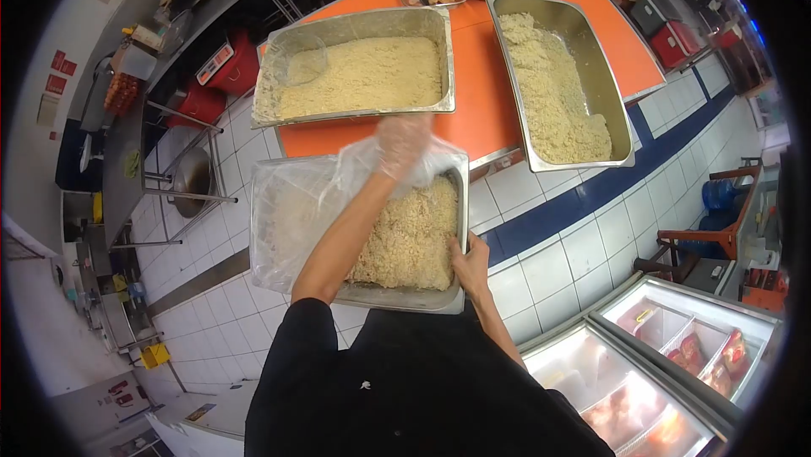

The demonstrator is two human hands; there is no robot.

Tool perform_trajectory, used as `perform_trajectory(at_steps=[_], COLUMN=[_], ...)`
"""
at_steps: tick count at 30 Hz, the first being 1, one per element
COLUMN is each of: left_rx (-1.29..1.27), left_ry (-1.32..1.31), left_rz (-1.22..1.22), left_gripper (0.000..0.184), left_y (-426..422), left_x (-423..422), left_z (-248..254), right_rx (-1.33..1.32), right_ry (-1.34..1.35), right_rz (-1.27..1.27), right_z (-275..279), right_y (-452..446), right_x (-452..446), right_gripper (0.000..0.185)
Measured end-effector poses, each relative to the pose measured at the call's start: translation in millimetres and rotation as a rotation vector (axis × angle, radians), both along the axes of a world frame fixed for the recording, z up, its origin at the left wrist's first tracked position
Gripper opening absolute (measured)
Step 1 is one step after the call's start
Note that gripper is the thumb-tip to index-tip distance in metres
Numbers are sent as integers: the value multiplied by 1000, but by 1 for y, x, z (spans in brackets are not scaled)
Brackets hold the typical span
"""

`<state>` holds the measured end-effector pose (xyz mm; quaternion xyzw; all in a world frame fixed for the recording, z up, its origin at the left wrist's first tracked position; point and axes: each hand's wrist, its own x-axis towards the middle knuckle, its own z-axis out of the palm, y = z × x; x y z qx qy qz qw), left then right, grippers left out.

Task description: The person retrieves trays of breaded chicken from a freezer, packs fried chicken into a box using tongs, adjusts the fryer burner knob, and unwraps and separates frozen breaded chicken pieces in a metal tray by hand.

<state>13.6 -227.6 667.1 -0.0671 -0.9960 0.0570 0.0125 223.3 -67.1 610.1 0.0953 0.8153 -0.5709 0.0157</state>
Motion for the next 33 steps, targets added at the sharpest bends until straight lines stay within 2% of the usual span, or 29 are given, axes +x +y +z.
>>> perform_trajectory(at_steps=[1, 2, 4, 5, 7, 8, 9, 10, 12, 14, 16, 18, 20, 23, 24, 26, 30, 33], left_rx=[-149, 226, 366, 108, 314, 294, 337, 375, 391, 244, 190, -116, -148, -315, -320, -85, -158, -176], left_ry=[145, 476, 530, 735, 633, 620, 708, 800, 852, 874, 1066, 936, 1126, 1143, 1148, 1268, 1271, 1272], left_rz=[2, 93, 648, 307, 284, 306, 288, 265, 294, 583, 432, 720, 755, 809, 825, 1009, 873, 786], left_gripper=[11, 19, 36, 41, 34, 34, 31, 28, 26, 29, 32, 37, 44, 48, 48, 43, 37, 34], left_y=[-41, -113, -172, -199, -186, -194, -203, -213, -253, -305, -373, -415, -456, -513, -518, -514, -530, -548], left_x=[-19, -46, -72, -60, -2, 22, 41, 60, 98, 142, 185, 231, 261, 304, 315, 328, 392, 455], left_z=[-18, -41, 66, 101, 172, 181, 189, 197, 207, 219, 230, 267, 283, 302, 306, 326, 336, 313], right_rx=[-3, -52, -104, -95, -139, -178, -119, -200, -186, -213, -188, -212, -244, -288, -295, -363, -348, -364], right_ry=[-12, -64, -130, -71, -67, -94, -98, -119, -119, -103, -151, -147, -143, -139, -141, -112, -108, -104], right_rz=[-5, -40, -50, -73, -110, -108, -68, -96, -65, -56, -50, -41, -40, -28, -19, -32, -50, -34], right_z=[-3, -6, -13, -18, -13, -5, -19, -3, -14, -9, -10, -8, -9, -14, -15, -10, -21, -23], right_y=[1, 0, 4, 3, -8, -8, -4, -10, -8, -10, -9, -9, -11, -7, -6, -13, -10, -8], right_x=[3, 10, 20, 14, 18, 6, 2, -7, -11, -12, -14, -15, -16, -14, -14, -16, -13, -12], right_gripper=[20, 18, 17, 16, 17, 17, 18, 19, 21, 20, 17, 16, 16, 16, 15, 15, 15, 16])
